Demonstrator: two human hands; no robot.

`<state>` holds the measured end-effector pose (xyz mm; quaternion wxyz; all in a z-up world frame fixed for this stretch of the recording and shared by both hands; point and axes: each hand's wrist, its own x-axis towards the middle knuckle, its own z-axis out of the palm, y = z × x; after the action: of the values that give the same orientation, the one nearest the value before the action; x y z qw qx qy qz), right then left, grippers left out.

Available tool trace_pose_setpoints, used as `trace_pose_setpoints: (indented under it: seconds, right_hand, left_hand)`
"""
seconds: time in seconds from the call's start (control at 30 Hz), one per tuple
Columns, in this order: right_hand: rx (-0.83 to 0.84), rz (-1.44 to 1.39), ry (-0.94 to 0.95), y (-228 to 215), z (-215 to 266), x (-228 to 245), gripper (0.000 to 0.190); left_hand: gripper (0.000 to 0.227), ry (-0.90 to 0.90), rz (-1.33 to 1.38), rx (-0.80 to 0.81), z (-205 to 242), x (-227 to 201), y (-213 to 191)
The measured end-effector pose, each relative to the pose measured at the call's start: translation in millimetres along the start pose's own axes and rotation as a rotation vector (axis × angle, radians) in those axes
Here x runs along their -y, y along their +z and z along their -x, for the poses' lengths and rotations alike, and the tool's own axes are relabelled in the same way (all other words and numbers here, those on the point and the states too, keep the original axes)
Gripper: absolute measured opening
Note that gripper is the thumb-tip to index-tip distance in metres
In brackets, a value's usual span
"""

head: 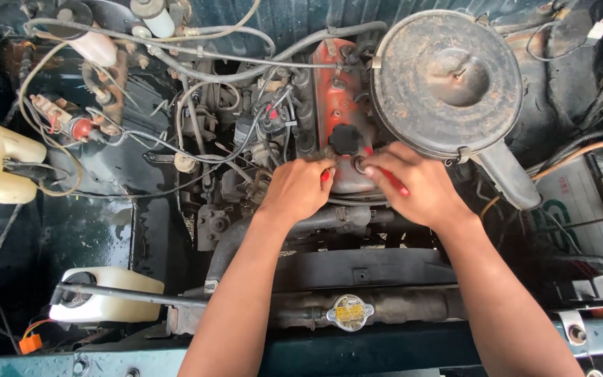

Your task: The person scrubs the engine bay of a vehicle using a small brush with red handles. They clean around the valve cover, hoses, and the air filter housing, moving the brush across various surfaces to remove dirt and grime.

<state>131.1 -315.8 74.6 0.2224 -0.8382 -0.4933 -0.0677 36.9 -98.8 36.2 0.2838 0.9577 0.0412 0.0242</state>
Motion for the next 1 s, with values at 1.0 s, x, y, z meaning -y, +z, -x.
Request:
trace_pose_setpoints:
  seconds: [1.0]
  right_hand:
    - [-0.125,-0.177,0.722,18,-17,-1,0.04]
  left_hand:
    - [0.028,0.07,0.075,0.215,6,-22,-17]
